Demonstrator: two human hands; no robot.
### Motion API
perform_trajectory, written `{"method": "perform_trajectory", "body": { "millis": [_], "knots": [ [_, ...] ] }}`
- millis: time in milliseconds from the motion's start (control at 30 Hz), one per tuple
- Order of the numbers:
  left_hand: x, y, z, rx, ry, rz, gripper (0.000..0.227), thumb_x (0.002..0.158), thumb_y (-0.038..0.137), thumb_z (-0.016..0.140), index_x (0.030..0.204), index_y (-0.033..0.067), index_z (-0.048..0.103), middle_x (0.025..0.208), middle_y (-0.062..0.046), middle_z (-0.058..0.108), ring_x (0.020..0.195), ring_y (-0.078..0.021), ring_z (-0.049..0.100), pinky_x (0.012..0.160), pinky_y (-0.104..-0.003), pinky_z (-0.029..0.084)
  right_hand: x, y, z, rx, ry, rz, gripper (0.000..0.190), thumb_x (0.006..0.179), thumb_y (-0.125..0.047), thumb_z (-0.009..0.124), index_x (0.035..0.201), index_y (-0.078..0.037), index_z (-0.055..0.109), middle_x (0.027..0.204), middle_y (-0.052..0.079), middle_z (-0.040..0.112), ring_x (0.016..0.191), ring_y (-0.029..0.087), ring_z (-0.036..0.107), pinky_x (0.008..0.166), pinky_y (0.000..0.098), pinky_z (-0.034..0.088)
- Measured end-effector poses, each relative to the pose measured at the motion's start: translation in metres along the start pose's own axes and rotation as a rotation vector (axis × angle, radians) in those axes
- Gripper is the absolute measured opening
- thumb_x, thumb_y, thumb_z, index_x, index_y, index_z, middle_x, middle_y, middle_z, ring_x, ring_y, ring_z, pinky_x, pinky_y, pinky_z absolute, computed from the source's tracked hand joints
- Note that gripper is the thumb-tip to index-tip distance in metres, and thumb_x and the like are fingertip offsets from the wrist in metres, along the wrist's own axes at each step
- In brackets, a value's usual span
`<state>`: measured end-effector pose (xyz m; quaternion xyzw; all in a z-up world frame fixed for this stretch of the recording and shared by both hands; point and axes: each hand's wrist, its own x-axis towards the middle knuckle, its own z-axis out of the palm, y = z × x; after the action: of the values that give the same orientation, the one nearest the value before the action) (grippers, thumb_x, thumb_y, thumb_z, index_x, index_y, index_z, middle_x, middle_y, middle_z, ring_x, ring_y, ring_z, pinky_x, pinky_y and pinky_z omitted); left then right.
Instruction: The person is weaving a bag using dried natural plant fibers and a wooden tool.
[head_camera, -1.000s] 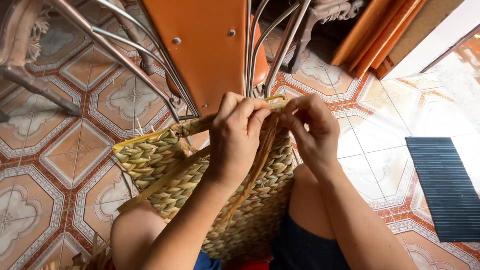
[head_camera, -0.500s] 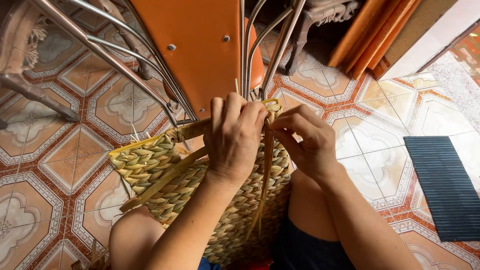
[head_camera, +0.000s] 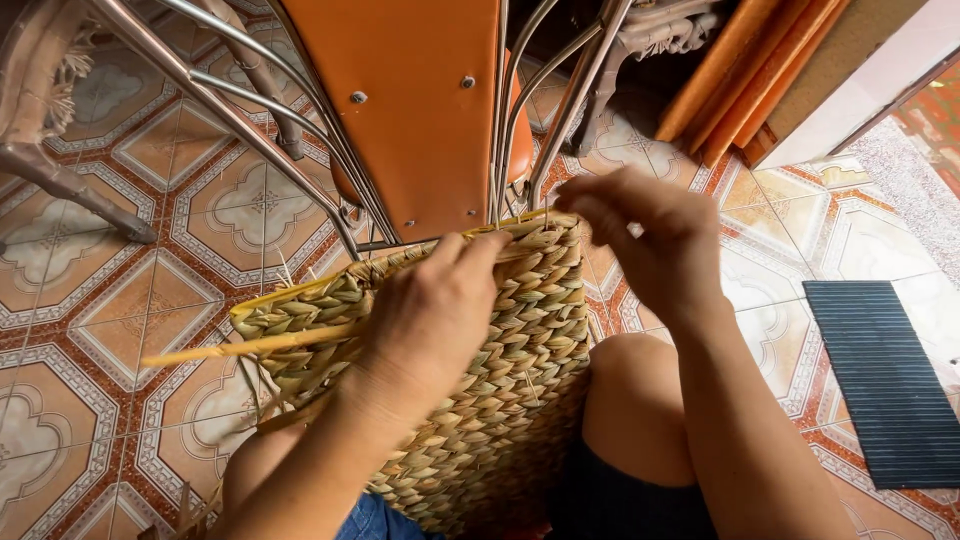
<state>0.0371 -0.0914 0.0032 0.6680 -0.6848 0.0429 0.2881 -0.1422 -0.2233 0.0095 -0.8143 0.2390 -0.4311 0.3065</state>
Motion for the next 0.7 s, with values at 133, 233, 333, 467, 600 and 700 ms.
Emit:
{"method": "perform_trajectory", "body": {
  "millis": [133,233,333,467,600,700],
  "knots": [
    [0.01,-0.011,-0.036,-0.116,-0.174,-0.167,0.019,0.099,0.027,0.07,0.112,0.0132,0.076,0.083,-0.001,0.069,0.064,-0.0135,0.065,0.049,-0.025,0.054,-0.002,-0.01,0.014,-0.155,-0.177,-0.308,0.026,0.093,-0.012,0.075,0.117,-0.004,0.075,0.102,0.004,0.072,0.088,0.014,0.071,0.071,0.0275,0.061],
    [0.009,-0.007,-0.051,0.071,0.318,0.2,0.018,0.091,0.024,0.077,0.1,0.0084,0.077,0.087,-0.003,0.071,0.08,-0.019,0.061,0.063,-0.031,0.05,0.001,0.02,0.031,-0.318,-0.131,-0.318,0.015,0.093,-0.014,0.079,0.105,-0.006,0.076,0.088,0.003,0.068,0.073,0.015,0.067,0.064,0.0302,0.06],
    [-0.003,0.03,-0.09,0.064,0.59,0.274,0.015,0.09,0.022,0.078,0.094,0.0072,0.077,0.079,-0.004,0.064,0.077,-0.0251,0.056,0.069,-0.039,0.047,0.006,0.022,0.035,-0.317,-0.053,-0.321,0.011,0.097,-0.011,0.076,0.103,-0.005,0.069,0.09,0.004,0.066,0.077,0.017,0.068,0.068,0.0318,0.059],
    [0.001,0.035,-0.045,0.053,0.38,0.177,0.013,0.092,0.021,0.08,0.089,0.0098,0.076,0.073,-0.005,0.064,0.07,-0.0224,0.061,0.062,-0.036,0.052,0.004,0.019,0.037,-0.275,-0.022,-0.298,0.014,0.096,-0.008,0.075,0.104,-0.004,0.064,0.09,0.006,0.064,0.079,0.019,0.066,0.068,0.0331,0.056],
    [0.037,0.011,-0.003,-0.167,-0.019,-0.192,0.015,0.1,0.013,0.064,0.111,0.0056,0.07,0.067,-0.011,0.07,0.055,-0.0223,0.071,0.048,-0.034,0.057,0.001,0.027,0.035,-0.001,-0.095,-0.13,0.012,0.101,-0.002,0.067,0.111,-0.004,0.06,0.094,0.002,0.065,0.082,0.011,0.065,0.071,0.0265,0.056],
    [0.042,0.003,0.014,-0.288,-0.008,-0.213,0.013,0.1,0.014,0.062,0.11,0.0078,0.068,0.063,-0.01,0.07,0.053,-0.0225,0.072,0.048,-0.034,0.059,-0.001,0.033,0.03,0.166,-0.12,-0.065,0.011,0.104,0.0,0.064,0.114,-0.004,0.061,0.098,0.001,0.062,0.088,0.009,0.061,0.078,0.025,0.055]
  ]
}}
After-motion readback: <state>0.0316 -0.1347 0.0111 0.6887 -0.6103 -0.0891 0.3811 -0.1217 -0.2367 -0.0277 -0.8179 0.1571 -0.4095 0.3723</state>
